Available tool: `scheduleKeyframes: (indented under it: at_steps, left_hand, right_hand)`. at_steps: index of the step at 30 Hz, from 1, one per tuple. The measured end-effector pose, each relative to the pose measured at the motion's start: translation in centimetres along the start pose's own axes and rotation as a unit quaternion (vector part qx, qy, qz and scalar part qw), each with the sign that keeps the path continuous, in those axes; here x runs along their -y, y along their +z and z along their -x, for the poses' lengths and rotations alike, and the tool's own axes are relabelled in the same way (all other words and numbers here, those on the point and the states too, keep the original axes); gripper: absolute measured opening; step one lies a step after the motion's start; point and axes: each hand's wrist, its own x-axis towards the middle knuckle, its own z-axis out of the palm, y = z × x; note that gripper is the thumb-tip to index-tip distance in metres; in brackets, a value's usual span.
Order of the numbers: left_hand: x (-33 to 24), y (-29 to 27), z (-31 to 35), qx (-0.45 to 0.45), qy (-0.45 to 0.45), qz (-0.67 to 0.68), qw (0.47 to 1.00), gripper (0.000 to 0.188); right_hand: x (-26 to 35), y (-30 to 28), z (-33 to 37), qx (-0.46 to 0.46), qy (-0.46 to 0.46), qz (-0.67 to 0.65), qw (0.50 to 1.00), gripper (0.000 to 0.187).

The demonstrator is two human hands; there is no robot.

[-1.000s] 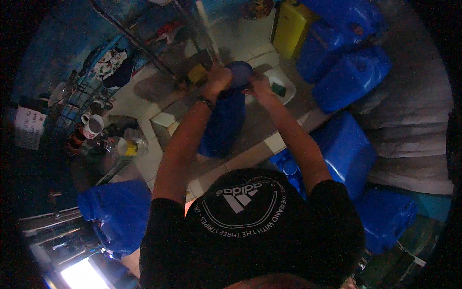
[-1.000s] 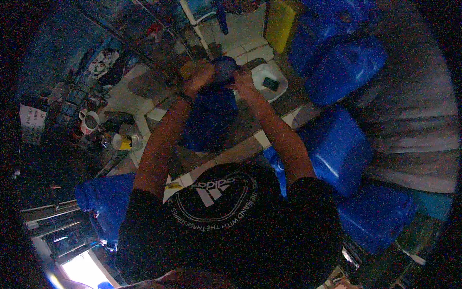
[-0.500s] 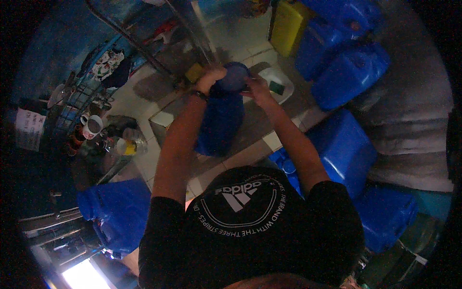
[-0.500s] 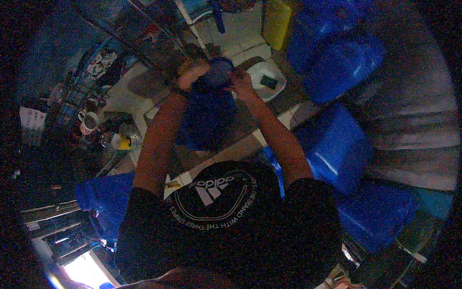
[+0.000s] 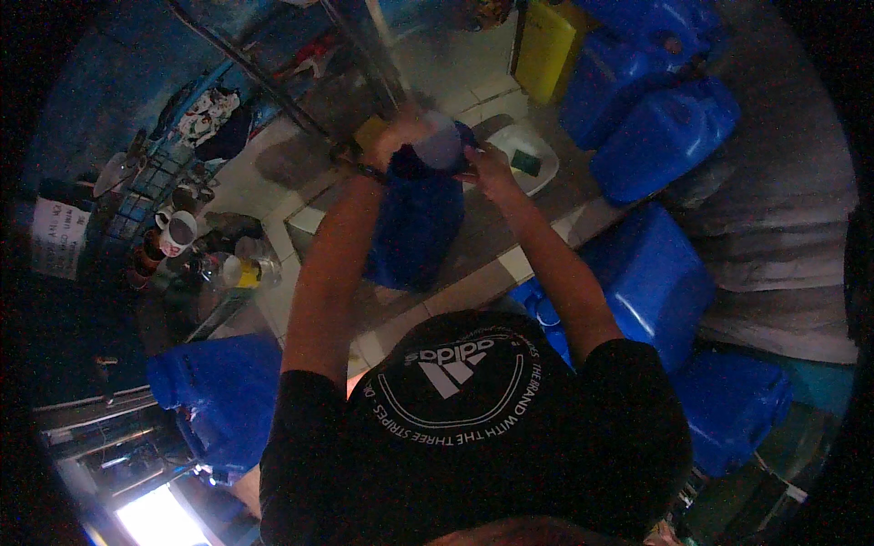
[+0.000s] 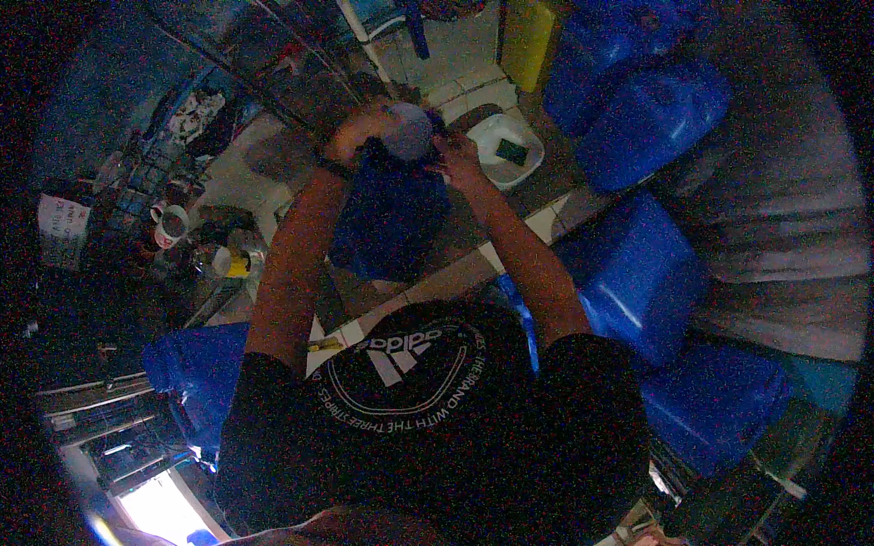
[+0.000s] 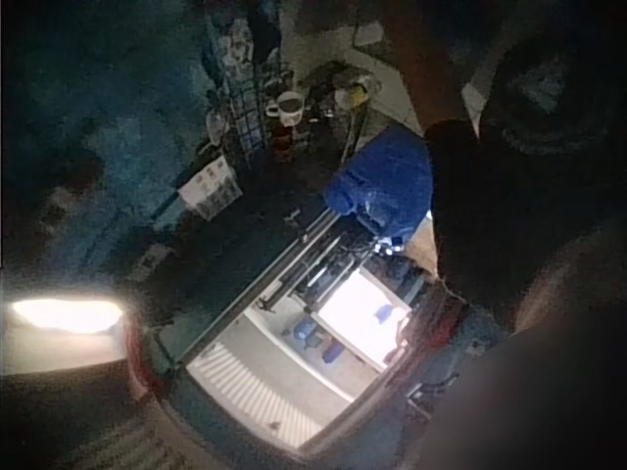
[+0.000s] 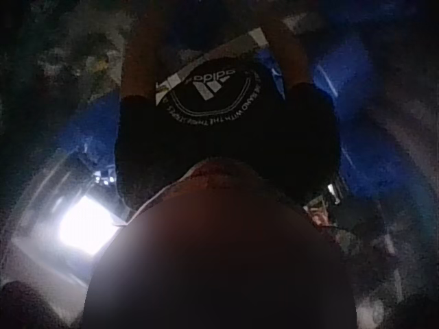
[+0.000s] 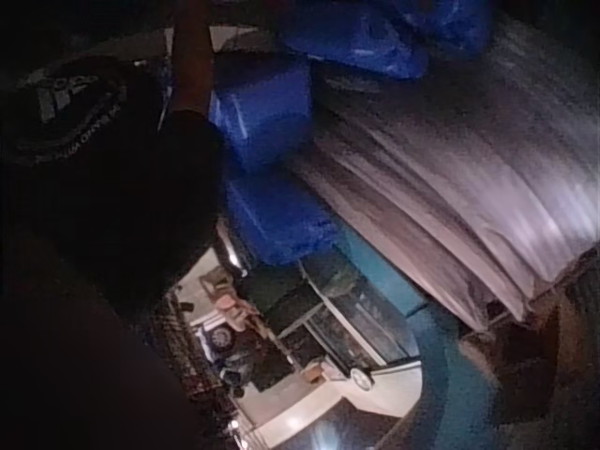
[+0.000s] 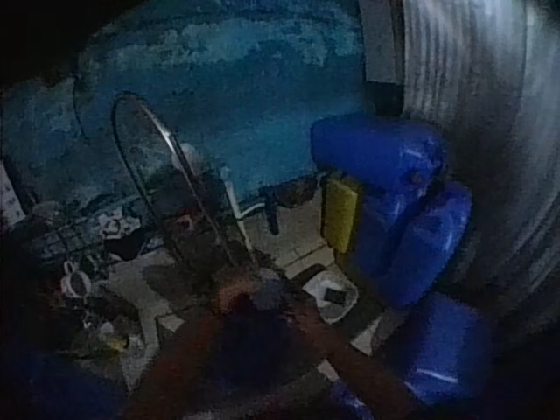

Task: The person washes blue plastic containers at a sink using a sponge and running water. They scrub the exterior and interior surfaces, rinse, and place the cleaned containers aside. The person repeats this process for multiple containers.

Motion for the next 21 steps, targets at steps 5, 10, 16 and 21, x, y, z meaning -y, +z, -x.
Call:
scheduleKeyframes:
  at_steps: [5,10,16,21]
  left_hand:
    - [0.7,-0.9,-0.7,-0.086,0.086,0.003,0.993,0.066]
    - [-1.8,-3.8,3.2,-0.264,0.153,-0.160,0.939,0.053]
    - [0.2,-9.4,13.5,-0.135,0.122,0.407,0.895,0.058]
    - [2.9,-3.5,15.8,-0.223,-0.009,0.663,0.714,0.067]
  right_hand:
    - [-1.0,1.4,-0.9,0.052,0.008,-0.011,0.999,0.047]
    - [-0.8,7.6,-3.1,-0.025,-0.323,0.449,0.833,0.041]
    - [4.2,14.6,-6.0,0.154,-0.345,0.837,0.396,0.030]
    - [5.6,16.4,-7.6,0.160,-0.158,0.725,0.651,0.027]
